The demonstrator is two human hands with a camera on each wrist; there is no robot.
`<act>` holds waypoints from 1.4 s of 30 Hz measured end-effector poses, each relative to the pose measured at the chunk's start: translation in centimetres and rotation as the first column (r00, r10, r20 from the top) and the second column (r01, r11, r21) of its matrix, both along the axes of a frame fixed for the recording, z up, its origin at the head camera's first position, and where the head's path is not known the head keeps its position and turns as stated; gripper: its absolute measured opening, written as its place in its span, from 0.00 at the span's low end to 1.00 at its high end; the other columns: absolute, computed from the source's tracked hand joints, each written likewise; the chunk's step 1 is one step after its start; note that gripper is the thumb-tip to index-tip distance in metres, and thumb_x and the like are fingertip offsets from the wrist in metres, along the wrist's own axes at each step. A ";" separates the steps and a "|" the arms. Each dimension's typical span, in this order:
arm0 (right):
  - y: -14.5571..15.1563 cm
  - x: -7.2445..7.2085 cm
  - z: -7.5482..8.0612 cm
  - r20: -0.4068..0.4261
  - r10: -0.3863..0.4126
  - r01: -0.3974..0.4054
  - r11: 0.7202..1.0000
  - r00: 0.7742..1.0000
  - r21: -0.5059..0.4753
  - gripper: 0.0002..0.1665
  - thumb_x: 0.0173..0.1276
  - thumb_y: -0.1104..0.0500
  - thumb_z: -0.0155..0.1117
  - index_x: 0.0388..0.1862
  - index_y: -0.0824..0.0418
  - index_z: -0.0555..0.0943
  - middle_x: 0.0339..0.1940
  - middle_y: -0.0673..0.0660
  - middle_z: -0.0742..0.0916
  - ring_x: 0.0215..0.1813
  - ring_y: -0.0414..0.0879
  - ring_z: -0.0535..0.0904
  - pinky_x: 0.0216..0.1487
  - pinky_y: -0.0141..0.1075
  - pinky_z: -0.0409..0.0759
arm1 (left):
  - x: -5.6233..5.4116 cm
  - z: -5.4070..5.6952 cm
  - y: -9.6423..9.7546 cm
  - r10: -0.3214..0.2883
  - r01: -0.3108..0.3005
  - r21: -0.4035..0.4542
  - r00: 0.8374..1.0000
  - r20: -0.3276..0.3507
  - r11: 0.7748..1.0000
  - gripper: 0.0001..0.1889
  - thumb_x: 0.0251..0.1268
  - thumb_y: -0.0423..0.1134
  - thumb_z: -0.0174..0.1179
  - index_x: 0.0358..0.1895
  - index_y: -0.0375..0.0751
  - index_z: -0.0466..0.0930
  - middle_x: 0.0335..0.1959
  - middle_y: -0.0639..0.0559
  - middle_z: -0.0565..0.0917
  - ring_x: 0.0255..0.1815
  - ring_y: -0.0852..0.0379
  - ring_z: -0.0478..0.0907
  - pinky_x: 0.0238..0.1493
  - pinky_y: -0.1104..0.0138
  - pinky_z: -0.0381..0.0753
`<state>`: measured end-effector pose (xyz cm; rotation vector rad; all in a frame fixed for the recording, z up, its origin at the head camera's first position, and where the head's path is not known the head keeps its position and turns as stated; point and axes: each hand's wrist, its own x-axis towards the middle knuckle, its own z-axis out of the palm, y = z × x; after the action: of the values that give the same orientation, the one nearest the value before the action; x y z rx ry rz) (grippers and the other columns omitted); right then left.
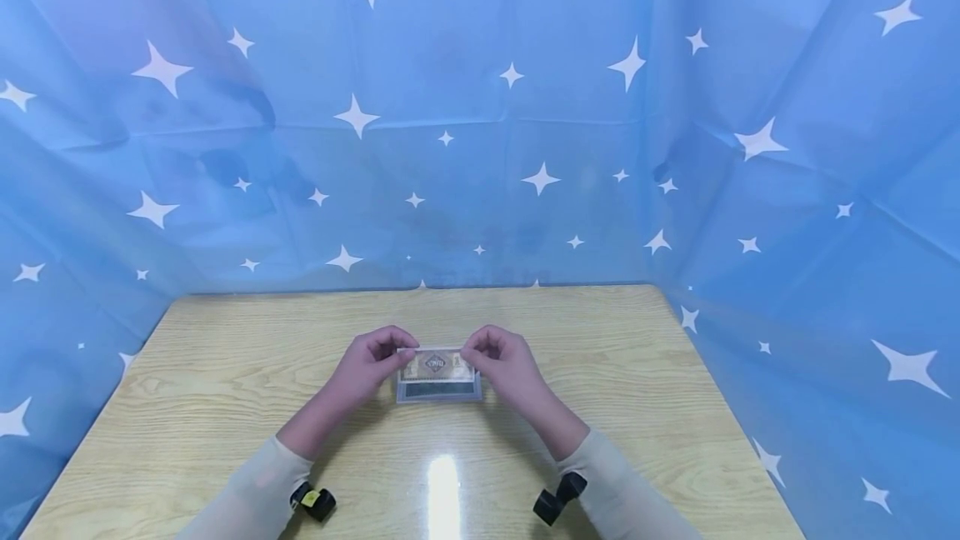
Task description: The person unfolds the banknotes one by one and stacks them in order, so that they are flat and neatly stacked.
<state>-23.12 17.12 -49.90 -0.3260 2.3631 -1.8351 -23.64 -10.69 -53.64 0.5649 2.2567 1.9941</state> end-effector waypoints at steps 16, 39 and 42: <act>-0.3 0.1 -1.8 -0.036 -0.020 0.021 0.999 0.999 0.035 0.02 0.80 0.65 0.71 0.44 0.63 0.87 0.34 0.61 0.86 0.32 0.46 0.77 0.35 0.34 0.78 | 0.3 -0.1 -0.2 0.004 0.000 -0.074 0.999 0.054 0.997 0.05 0.81 0.35 0.68 0.53 0.43 0.89 0.38 0.47 0.84 0.31 0.58 0.71 0.33 0.69 0.74; -1.7 -1.1 -3.7 -0.212 0.042 0.065 0.877 0.976 0.475 0.04 0.76 0.65 0.75 0.43 0.57 0.89 0.27 0.44 0.82 0.29 0.40 0.76 0.31 0.35 0.78 | -1.3 -0.5 1.4 0.056 -0.094 -0.523 0.995 -0.086 0.847 0.05 0.72 0.31 0.69 0.44 0.44 0.90 0.34 0.58 0.85 0.35 0.61 0.79 0.38 0.63 0.83; -1.8 -1.1 -3.8 -0.221 0.051 0.069 0.861 0.974 0.504 0.04 0.75 0.65 0.75 0.43 0.56 0.89 0.27 0.44 0.82 0.29 0.40 0.76 0.31 0.35 0.78 | -1.3 -0.3 1.4 0.047 -0.088 -0.551 0.995 -0.088 0.830 0.04 0.73 0.31 0.71 0.44 0.44 0.90 0.34 0.58 0.84 0.35 0.60 0.79 0.38 0.62 0.83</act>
<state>-24.24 15.35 -53.74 -0.4769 2.8880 -1.1447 -24.95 -9.28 -53.89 0.4951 2.7542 1.2347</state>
